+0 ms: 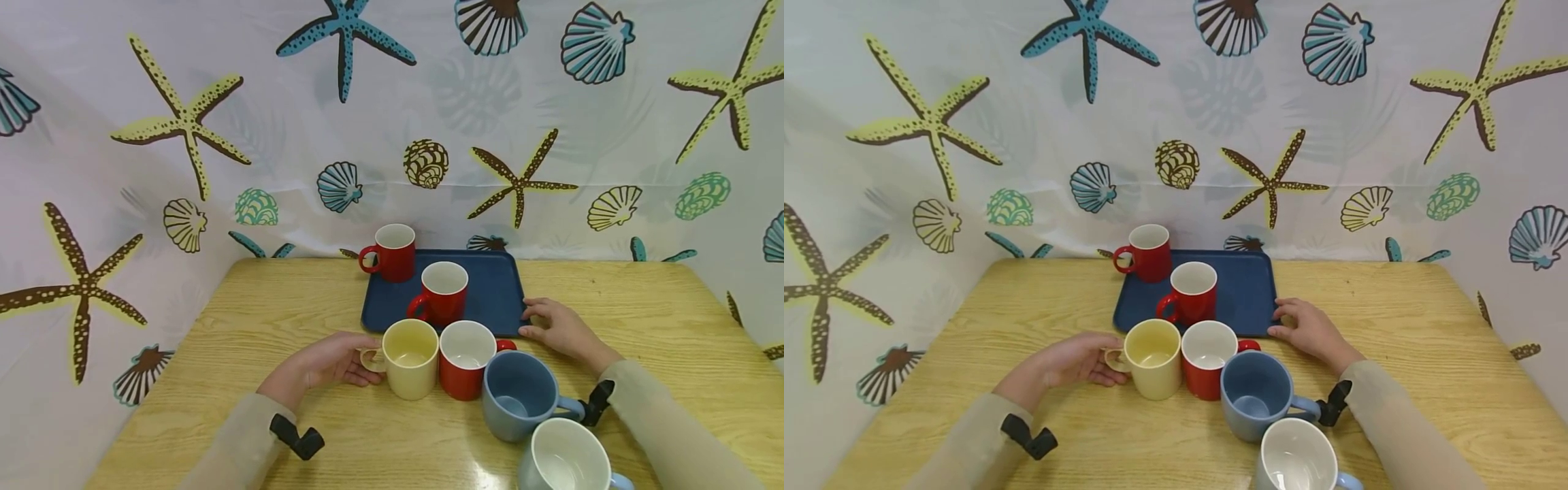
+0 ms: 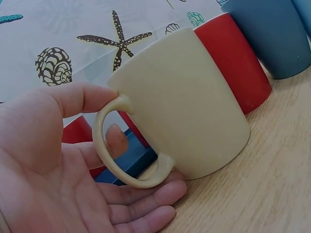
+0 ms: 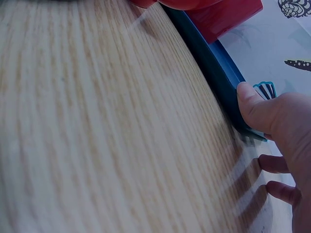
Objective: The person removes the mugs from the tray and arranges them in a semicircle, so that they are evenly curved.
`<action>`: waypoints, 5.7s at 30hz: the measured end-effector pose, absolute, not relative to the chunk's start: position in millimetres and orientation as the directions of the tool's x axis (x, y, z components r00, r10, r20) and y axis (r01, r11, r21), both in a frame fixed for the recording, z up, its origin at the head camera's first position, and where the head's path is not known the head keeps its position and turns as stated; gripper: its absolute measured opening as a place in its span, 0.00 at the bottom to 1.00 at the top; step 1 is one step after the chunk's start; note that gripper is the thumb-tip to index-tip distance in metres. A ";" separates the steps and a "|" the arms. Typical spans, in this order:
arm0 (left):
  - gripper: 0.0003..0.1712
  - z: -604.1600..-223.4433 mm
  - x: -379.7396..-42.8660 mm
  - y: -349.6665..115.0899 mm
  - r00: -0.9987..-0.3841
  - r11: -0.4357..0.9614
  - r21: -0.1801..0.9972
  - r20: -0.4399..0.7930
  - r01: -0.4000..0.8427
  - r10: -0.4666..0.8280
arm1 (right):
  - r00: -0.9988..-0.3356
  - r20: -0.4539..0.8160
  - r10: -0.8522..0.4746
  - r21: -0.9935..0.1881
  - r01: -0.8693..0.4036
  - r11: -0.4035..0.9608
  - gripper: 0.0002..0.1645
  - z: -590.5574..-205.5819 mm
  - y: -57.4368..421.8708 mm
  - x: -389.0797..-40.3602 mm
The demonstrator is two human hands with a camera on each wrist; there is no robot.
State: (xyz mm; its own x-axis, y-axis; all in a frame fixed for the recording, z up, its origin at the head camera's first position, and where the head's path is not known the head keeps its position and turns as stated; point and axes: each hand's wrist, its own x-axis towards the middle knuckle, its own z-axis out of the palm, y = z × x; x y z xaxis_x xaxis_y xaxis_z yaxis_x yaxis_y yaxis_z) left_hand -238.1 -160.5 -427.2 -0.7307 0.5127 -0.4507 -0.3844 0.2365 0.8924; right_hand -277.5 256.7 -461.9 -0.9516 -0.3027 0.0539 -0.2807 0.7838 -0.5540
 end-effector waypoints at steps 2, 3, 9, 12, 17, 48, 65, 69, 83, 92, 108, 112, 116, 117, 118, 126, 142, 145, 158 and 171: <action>0.17 -426.4 -237.7 -160.4 -0.735 0.240 0.895 -0.447 -0.377 0.511 | -0.951 0.055 -0.304 -0.554 -0.282 0.783 0.20 -461.9 257.3 -277.9; 0.17 -425.5 -237.6 -160.6 -0.739 0.248 0.895 -0.445 -0.370 0.505 | -0.951 0.056 -0.305 -0.555 -0.284 0.782 0.20 -461.8 257.3 -277.9; 0.22 -417.7 -241.1 -164.1 -0.787 0.341 0.901 -0.408 -0.266 0.462 | -0.951 0.055 -0.305 -0.558 -0.283 0.780 0.20 -462.9 257.6 -278.4; 0.22 -415.1 -244.3 -165.4 -0.789 0.364 0.901 -0.395 -0.234 0.471 | -0.953 0.050 -0.298 -0.558 -0.274 0.783 0.20 -463.5 258.0 -278.1; 0.26 -415.6 -250.5 -163.0 -0.800 0.366 0.899 -0.398 -0.242 0.448 | -0.954 0.049 -0.295 -0.563 -0.270 0.781 0.20 -463.0 258.0 -277.6; 0.29 -403.9 -286.8 -105.6 -0.856 0.288 0.882 -0.448 -0.374 0.259 | -0.952 0.053 -0.301 -0.568 -0.276 0.776 0.20 -463.4 258.3 -279.5; 0.26 -399.9 -295.2 -86.6 -0.829 0.322 0.868 -0.471 -0.377 0.300 | -0.953 0.051 -0.299 -0.578 -0.272 0.769 0.20 -465.0 258.4 -279.5; 0.20 -399.2 -294.7 -83.5 -0.830 0.300 0.876 -0.465 -0.379 0.308 | -0.953 0.053 -0.298 -0.581 -0.272 0.767 0.20 -463.9 258.0 -278.2; 0.13 -402.1 -300.3 -77.8 -0.831 0.283 0.875 -0.470 -0.394 0.298 | -0.949 0.079 -0.305 -0.577 -0.293 0.763 0.20 -465.4 259.3 -277.9; 0.14 -398.0 -307.9 -74.3 -0.816 0.255 0.862 -0.500 -0.438 0.291 | -0.946 0.091 -0.311 -0.574 -0.305 0.760 0.18 -465.6 258.5 -277.8; 0.13 -398.0 -310.7 -77.0 -0.846 0.139 0.892 -0.452 -0.430 0.284 | -0.950 0.087 -0.300 -0.577 -0.293 0.763 0.19 -466.4 258.9 -278.5; 0.13 -399.8 -310.9 -80.9 -0.851 0.129 0.898 -0.439 -0.420 0.289 | -0.950 0.088 -0.299 -0.574 -0.294 0.764 0.19 -465.1 259.6 -278.1; 0.14 -401.2 -309.2 -84.4 -0.856 0.129 0.903 -0.429 -0.409 0.287 | -0.951 0.083 -0.296 -0.574 -0.289 0.766 0.19 -464.8 259.6 -278.1; 0.14 -401.5 -308.6 -85.4 -0.857 0.134 0.904 -0.428 -0.406 0.286 | -0.952 0.082 -0.295 -0.573 -0.288 0.767 0.19 -464.8 259.5 -278.1; 0.14 -401.6 -308.0 -86.5 -0.859 0.135 0.905 -0.424 -0.402 0.287 | -0.952 0.082 -0.295 -0.572 -0.287 0.768 0.19 -464.7 259.3 -277.9; 0.15 -401.1 -304.1 -96.8 -0.873 0.174 0.922 -0.384 -0.346 0.300 | -0.951 0.083 -0.297 -0.569 -0.290 0.769 0.19 -464.8 258.5 -278.2; 0.19 -401.8 -293.6 -115.9 -0.911 0.217 0.952 -0.277 -0.216 0.307 | -0.955 0.070 -0.290 -0.569 -0.277 0.774 0.18 -464.5 257.4 -277.3; 0.20 -401.1 -291.7 -118.1 -0.915 0.201 0.958 -0.260 -0.204 0.309 | -0.955 0.073 -0.288 -0.571 -0.277 0.773 0.18 -464.2 257.3 -277.2; 0.23 -396.8 -282.4 -129.5 -0.941 0.188 0.968 -0.215 -0.168 0.263 | -0.955 0.077 -0.288 -0.566 -0.280 0.776 0.18 -466.4 257.8 -277.9; 0.22 -397.3 -270.2 -147.4 -0.961 0.166 0.978 -0.164 -0.129 0.222 | -0.953 0.084 -0.291 -0.566 -0.286 0.773 0.17 -465.2 256.3 -277.1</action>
State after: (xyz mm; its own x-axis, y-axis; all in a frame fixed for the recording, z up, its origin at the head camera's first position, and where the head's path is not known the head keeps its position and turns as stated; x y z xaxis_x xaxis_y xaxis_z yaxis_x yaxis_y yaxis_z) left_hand -270.2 -147.4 -397.3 -0.9611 0.2223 -0.1642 -0.1287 0.1658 0.9777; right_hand -277.1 256.3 -465.2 -0.9531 -0.2909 0.0838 -0.2858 0.7734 -0.5659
